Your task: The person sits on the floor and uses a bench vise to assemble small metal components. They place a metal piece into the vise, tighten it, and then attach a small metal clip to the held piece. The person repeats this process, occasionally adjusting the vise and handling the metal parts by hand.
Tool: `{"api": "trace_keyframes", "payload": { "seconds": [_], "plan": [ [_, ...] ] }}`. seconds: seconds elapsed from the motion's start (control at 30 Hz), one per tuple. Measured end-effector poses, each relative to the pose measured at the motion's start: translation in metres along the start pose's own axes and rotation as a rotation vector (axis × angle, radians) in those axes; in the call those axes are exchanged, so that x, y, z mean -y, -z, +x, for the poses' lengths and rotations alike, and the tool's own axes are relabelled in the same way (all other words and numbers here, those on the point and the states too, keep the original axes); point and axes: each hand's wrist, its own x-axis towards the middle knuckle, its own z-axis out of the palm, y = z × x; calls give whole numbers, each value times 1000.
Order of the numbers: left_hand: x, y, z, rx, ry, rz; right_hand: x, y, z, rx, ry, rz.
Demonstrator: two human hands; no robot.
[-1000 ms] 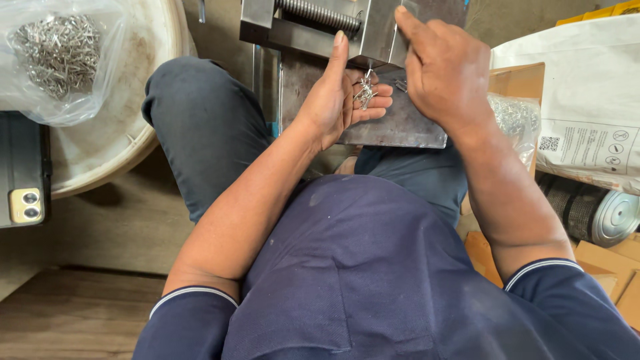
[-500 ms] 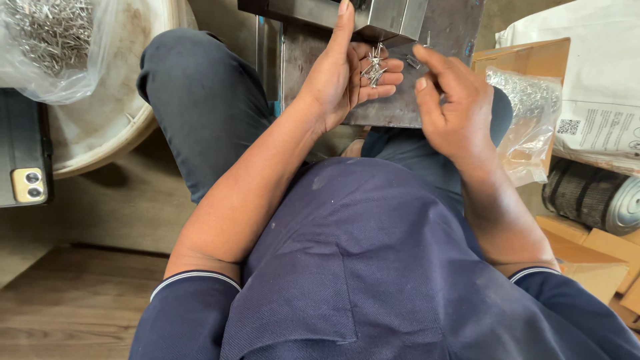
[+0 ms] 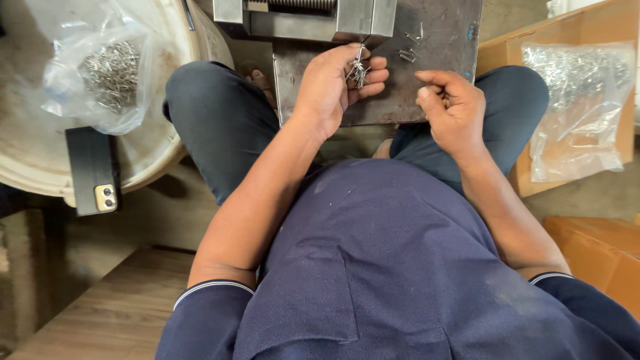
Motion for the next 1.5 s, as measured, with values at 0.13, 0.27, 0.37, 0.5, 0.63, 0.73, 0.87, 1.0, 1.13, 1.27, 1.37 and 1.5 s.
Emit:
{"api": "trace_keyframes", "payload": {
  "seconds": [0.13, 0.27, 0.37, 0.5, 0.63, 0.73, 0.87, 1.0, 1.13, 1.27, 1.37, 1.5],
  "plan": [
    [9, -14, 2, -166, -78, 150, 9, -2, 3, -1, 129, -150],
    [16, -23, 3, -252, -130, 193, 15, 1, 1, -2, 217, -218],
    [20, -27, 4, -296, -142, 225, 17, 4, 2, 1, 256, -239],
    [27, -33, 7, -358, -213, 293, 16, 6, 3, 15, 247, -219],
    [30, -35, 7, -409, -228, 365, 14, 7, 2, 15, 268, -215],
    [28, -36, 6, -412, -216, 381, 16, 7, 3, 8, 274, -227],
    [27, -35, 4, -392, -215, 393, 18, 7, 1, 1, 296, -247],
    [25, -32, -1, -358, -193, 388, 18, 6, 4, -4, 286, -267],
    [18, -29, -9, -311, -144, 345, 16, 3, 2, -14, 266, -262],
    [12, -26, -18, -257, -84, 331, 14, 2, 1, -16, 266, -303],
    [10, -25, -21, -265, -71, 306, 14, 1, 7, 30, 130, -136],
    [8, -22, -22, -249, -54, 304, 17, -7, 28, 120, 150, -105]
  ]
}}
